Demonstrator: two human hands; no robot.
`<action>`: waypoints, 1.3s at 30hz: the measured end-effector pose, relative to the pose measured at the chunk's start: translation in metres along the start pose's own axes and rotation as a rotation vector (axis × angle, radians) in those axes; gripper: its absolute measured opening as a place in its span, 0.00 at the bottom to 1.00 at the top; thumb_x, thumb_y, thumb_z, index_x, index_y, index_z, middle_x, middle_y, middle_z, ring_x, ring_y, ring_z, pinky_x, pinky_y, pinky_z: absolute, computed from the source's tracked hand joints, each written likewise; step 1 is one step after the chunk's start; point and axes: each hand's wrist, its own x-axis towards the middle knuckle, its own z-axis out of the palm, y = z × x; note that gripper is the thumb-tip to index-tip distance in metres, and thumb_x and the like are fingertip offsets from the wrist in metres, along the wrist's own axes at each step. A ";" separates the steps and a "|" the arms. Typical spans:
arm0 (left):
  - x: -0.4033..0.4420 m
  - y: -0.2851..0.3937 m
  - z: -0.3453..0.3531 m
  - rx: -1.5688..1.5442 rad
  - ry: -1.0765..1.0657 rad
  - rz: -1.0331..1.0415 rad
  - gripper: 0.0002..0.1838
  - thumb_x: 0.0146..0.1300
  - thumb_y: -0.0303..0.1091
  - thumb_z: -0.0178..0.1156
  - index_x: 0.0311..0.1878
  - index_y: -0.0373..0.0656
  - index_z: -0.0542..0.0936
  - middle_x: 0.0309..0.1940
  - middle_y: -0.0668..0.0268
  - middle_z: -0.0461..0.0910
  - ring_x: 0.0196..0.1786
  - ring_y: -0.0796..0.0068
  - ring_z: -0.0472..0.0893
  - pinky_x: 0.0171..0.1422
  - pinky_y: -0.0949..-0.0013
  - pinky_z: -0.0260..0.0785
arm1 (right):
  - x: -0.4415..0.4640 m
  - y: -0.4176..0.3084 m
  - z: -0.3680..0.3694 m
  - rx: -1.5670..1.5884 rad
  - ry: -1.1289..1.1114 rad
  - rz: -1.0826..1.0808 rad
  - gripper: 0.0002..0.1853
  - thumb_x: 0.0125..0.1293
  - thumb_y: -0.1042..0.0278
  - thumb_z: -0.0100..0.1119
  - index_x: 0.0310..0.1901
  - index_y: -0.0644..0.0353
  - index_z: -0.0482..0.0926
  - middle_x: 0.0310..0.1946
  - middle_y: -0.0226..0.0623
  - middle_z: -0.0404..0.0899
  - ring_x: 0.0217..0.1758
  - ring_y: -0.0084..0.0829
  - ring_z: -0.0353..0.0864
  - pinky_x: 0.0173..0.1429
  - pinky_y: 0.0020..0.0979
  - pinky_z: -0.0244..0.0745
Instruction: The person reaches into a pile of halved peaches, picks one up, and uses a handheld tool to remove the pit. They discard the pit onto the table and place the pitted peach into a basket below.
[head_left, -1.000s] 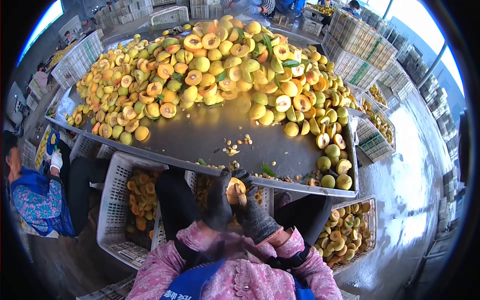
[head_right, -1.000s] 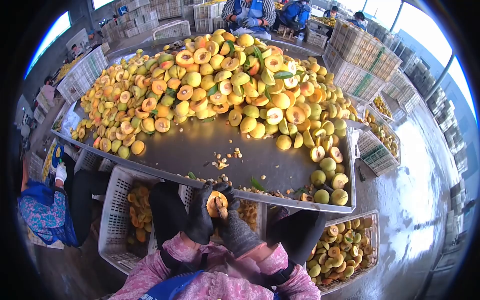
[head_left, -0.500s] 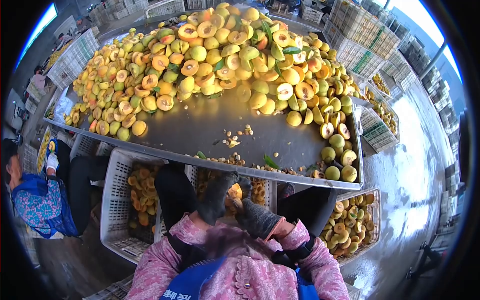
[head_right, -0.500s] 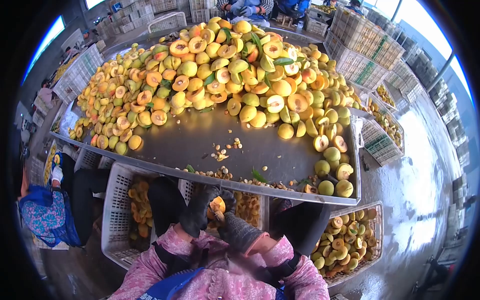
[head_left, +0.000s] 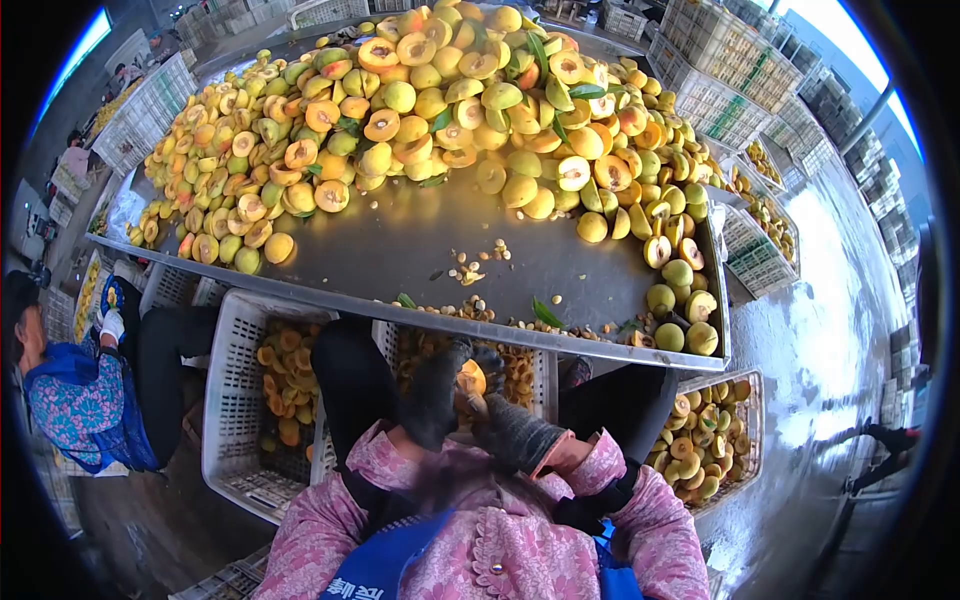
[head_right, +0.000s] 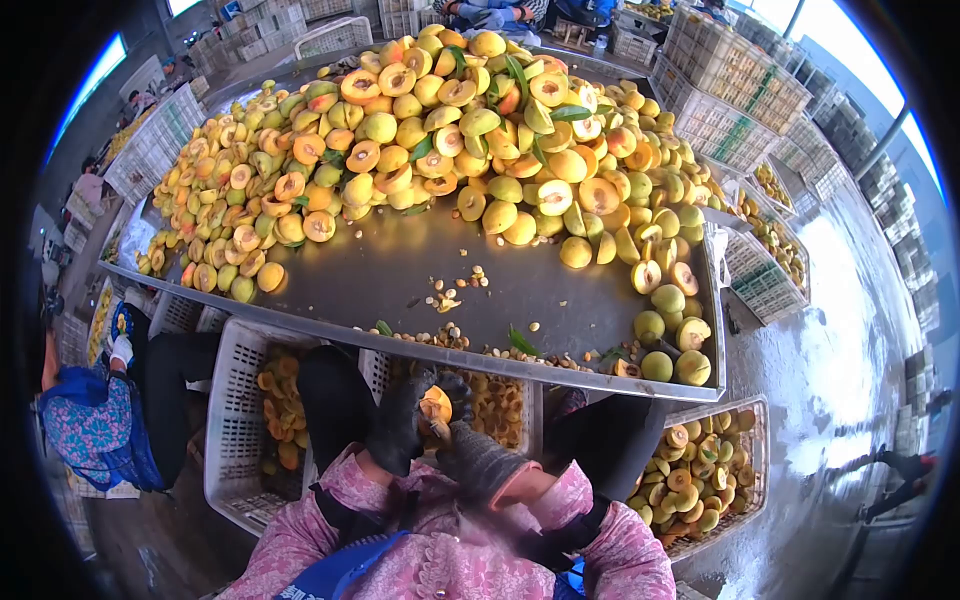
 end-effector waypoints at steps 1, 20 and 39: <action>0.001 0.000 0.002 -0.023 0.016 -0.058 0.19 0.65 0.39 0.50 0.52 0.34 0.71 0.41 0.58 0.79 0.43 0.68 0.79 0.49 0.66 0.73 | 0.001 0.001 0.002 -0.268 0.000 -0.097 0.10 0.63 0.67 0.47 0.40 0.61 0.76 0.31 0.34 0.71 0.37 0.31 0.70 0.46 0.32 0.62; 0.018 0.044 0.009 -0.888 0.228 -0.331 0.22 0.70 0.46 0.40 0.51 0.37 0.71 0.45 0.59 0.75 0.47 0.66 0.77 0.54 0.61 0.72 | 0.002 -0.014 -0.007 1.664 -0.180 0.193 0.13 0.64 0.70 0.53 0.49 0.64 0.71 0.35 0.38 0.78 0.33 0.24 0.79 0.33 0.23 0.74; 0.007 0.067 -0.076 0.079 0.361 0.211 0.22 0.59 0.29 0.57 0.56 0.33 0.67 0.46 0.51 0.76 0.49 0.63 0.78 0.55 0.65 0.71 | -0.016 -0.016 -0.013 1.528 0.131 0.245 0.15 0.63 0.65 0.57 0.49 0.61 0.71 0.32 0.31 0.74 0.30 0.23 0.75 0.29 0.22 0.71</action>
